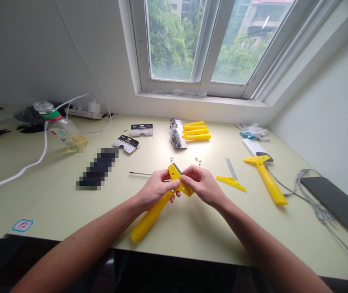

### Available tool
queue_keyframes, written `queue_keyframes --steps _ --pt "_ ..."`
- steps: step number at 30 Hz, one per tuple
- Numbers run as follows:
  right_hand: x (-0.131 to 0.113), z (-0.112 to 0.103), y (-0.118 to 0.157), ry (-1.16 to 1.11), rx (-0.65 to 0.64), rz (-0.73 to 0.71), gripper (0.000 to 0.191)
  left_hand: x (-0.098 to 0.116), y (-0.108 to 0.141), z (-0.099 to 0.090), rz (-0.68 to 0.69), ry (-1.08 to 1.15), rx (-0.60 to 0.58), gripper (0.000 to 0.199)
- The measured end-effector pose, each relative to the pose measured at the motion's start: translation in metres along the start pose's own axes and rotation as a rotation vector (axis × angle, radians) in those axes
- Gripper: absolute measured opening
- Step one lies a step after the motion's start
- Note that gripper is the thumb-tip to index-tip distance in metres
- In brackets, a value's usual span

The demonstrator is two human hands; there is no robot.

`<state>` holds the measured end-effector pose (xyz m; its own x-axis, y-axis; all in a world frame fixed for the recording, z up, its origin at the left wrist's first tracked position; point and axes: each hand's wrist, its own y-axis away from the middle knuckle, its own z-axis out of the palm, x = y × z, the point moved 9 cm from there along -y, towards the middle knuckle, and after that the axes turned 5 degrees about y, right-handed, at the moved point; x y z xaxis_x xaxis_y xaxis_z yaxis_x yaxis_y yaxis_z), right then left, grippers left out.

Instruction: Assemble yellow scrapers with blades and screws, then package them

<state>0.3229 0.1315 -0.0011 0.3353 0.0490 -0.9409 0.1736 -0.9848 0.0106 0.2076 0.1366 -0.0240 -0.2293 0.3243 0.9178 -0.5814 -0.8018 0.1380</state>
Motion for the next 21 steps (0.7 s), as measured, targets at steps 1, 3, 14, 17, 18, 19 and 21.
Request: queue_keyframes --steps 1,3,14,17,18,19,21 --pt "0.001 -0.001 0.000 -0.020 -0.004 0.008 0.020 0.000 0.000 0.000 0.006 -0.009 0.001 0.035" --pt "0.001 -0.001 -0.001 -0.049 -0.028 0.023 0.021 0.000 0.000 0.002 0.013 -0.031 -0.013 0.034" --pt "0.000 -0.003 -0.005 0.119 0.002 0.006 0.023 0.003 0.000 0.003 0.000 -0.067 -0.023 0.029" --pt "-0.026 -0.015 0.009 0.192 0.098 -0.100 0.018 0.006 -0.001 -0.004 0.012 -0.081 0.031 0.028" --pt "-0.040 -0.019 0.023 0.195 0.132 -0.159 0.018 0.007 -0.001 -0.008 0.019 -0.073 0.058 0.028" --pt "-0.053 -0.019 0.043 0.167 0.111 -0.226 0.021 0.007 -0.002 -0.012 0.027 -0.057 0.087 0.028" --pt "-0.067 -0.012 0.093 0.123 -0.026 -0.285 0.034 0.008 -0.004 -0.021 0.050 -0.005 0.144 0.028"
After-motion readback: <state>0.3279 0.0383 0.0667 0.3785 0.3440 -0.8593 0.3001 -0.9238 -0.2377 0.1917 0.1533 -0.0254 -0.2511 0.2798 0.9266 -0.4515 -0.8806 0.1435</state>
